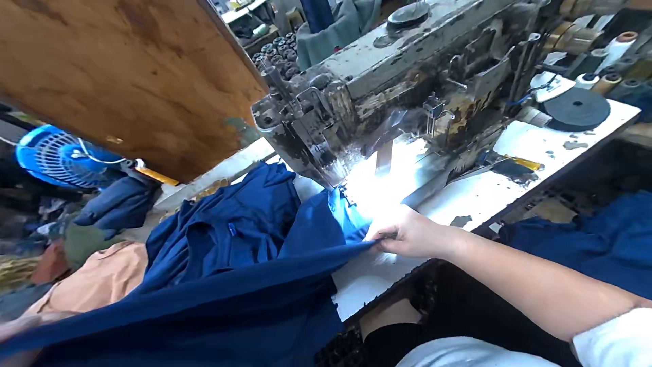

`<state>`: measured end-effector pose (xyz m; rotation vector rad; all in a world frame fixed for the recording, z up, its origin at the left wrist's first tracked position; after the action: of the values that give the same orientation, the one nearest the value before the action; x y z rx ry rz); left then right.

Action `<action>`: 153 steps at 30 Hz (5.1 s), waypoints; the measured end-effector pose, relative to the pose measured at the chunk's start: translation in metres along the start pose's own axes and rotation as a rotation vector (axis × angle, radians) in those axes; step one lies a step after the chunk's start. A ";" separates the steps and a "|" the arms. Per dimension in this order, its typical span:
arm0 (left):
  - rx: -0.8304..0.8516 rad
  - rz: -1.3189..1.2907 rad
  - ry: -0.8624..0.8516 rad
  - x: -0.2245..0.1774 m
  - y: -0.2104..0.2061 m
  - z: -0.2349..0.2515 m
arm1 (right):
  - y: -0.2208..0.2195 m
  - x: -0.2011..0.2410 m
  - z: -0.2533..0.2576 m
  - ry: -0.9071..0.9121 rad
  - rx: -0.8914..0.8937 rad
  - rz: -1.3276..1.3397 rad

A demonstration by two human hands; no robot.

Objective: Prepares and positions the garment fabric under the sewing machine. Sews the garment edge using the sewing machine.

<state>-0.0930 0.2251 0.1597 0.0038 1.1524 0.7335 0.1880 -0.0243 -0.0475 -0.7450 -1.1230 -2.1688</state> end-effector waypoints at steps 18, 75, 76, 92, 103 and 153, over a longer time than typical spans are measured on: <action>0.577 0.865 -0.343 0.024 -0.072 0.043 | -0.010 0.000 -0.003 0.136 -0.080 -0.040; 0.702 0.664 -0.573 0.029 -0.215 0.047 | -0.005 -0.002 -0.002 -0.013 -0.075 0.103; 0.685 0.780 -0.617 0.027 -0.219 0.046 | -0.006 -0.002 -0.003 -0.014 -0.080 0.086; 0.600 0.771 -0.548 0.033 -0.188 0.064 | -0.004 -0.002 -0.001 0.011 -0.126 0.026; 0.682 0.711 -0.549 0.024 -0.215 0.046 | -0.006 0.001 -0.008 0.064 -0.151 0.031; -0.277 0.943 0.079 0.127 -0.259 0.066 | 0.331 0.009 0.011 -0.939 -0.558 -0.077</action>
<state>0.1235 0.1159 -0.0104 0.3040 1.0902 1.7348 0.4181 -0.1751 0.1372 -2.1428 -0.9156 -2.2365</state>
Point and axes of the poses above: each hand's wrist, its own z-axis towards the middle knuckle, its own y-axis out of the back of the hand, x = y × z, the point moved 5 cm from there along z, towards the middle knuckle, and after that the axes turned 6 degrees about -z, right-handed, at the moved point
